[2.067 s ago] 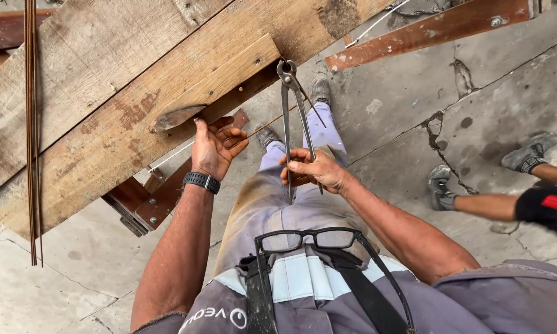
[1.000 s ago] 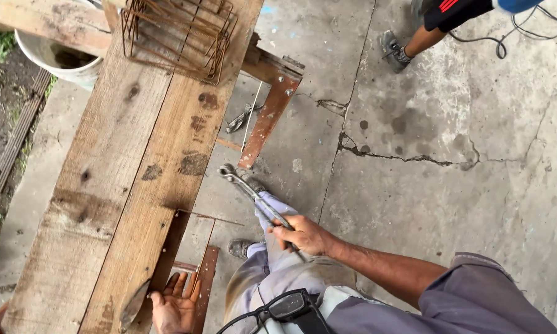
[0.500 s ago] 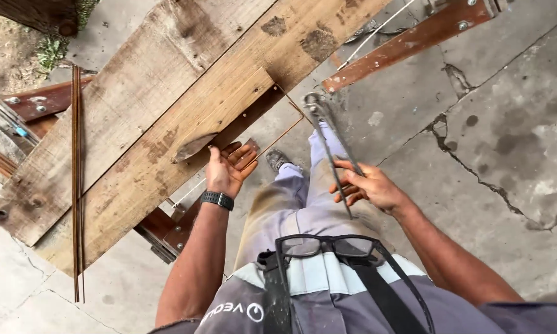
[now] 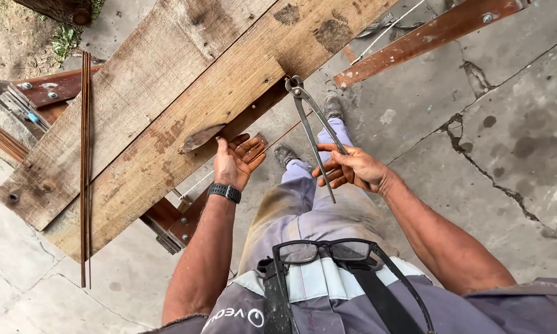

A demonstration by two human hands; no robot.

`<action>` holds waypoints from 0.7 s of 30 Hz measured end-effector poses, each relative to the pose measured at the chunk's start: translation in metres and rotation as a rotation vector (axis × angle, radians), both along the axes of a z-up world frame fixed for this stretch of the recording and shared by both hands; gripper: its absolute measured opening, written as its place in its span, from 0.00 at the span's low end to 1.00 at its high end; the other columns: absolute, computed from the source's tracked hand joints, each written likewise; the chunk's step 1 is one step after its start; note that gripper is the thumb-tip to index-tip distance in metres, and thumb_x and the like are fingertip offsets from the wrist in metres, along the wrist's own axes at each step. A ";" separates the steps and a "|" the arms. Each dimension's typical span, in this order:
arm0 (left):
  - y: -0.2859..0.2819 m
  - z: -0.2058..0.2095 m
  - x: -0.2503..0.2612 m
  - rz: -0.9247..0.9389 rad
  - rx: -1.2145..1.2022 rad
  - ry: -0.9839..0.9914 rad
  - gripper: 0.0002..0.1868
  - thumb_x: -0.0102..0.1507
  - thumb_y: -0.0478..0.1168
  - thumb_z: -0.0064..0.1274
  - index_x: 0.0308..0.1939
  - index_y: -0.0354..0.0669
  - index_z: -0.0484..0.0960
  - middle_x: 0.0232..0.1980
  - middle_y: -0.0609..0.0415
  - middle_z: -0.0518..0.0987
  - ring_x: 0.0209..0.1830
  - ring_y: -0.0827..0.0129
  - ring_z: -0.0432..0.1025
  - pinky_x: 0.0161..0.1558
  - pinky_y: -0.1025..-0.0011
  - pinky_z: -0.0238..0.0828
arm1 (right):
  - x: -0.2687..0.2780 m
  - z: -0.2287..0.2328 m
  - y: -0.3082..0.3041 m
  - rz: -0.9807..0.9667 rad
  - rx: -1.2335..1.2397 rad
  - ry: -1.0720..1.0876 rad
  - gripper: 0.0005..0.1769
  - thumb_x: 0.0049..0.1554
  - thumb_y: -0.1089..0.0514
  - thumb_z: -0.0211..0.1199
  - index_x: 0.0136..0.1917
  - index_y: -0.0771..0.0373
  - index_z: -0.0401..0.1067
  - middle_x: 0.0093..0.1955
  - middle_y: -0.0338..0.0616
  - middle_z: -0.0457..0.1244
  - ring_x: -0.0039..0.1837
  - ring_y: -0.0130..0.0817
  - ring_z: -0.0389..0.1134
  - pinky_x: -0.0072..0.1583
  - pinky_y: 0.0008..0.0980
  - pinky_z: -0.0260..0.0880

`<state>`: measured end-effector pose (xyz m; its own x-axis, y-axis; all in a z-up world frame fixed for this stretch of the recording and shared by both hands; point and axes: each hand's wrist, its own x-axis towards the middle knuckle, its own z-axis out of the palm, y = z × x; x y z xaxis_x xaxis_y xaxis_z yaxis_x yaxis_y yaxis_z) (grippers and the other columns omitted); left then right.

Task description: The person bends thin metal rods into rectangular shapes using a pair of metal bending pliers. They repeatedly pick up rods from a pile on a wooden workbench, position them against a wooden guide, and use the pliers to bend the metal into a specific form.

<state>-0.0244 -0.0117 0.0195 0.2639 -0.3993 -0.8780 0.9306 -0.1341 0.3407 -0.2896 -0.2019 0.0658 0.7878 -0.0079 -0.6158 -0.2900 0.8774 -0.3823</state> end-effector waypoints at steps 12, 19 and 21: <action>0.000 0.002 -0.001 -0.006 0.014 -0.001 0.40 0.68 0.70 0.20 0.56 0.43 0.77 0.49 0.42 0.83 0.51 0.47 0.79 0.50 0.50 0.81 | 0.018 -0.041 0.044 0.028 0.169 0.161 0.27 0.63 0.35 0.52 0.49 0.59 0.75 0.35 0.50 0.68 0.39 0.45 0.74 0.46 0.50 0.79; -0.002 0.001 -0.001 -0.016 0.016 0.001 0.41 0.68 0.70 0.20 0.57 0.43 0.77 0.48 0.43 0.83 0.50 0.48 0.79 0.51 0.49 0.81 | 0.035 -0.036 0.067 -0.054 0.063 0.213 0.11 0.56 0.56 0.69 0.45 0.62 0.70 0.30 0.48 0.63 0.34 0.41 0.72 0.40 0.46 0.79; -0.004 0.006 -0.001 -0.025 0.015 -0.001 0.41 0.68 0.70 0.19 0.57 0.43 0.76 0.48 0.43 0.83 0.50 0.48 0.80 0.51 0.49 0.81 | 0.039 -0.034 0.072 -0.079 0.059 0.215 0.10 0.54 0.59 0.70 0.45 0.62 0.70 0.30 0.48 0.63 0.34 0.41 0.72 0.39 0.46 0.79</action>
<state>-0.0253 -0.0157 0.0250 0.2547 -0.3928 -0.8836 0.9267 -0.1621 0.3392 -0.2508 -0.1301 0.0315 0.6366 -0.0230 -0.7708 -0.2893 0.9194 -0.2663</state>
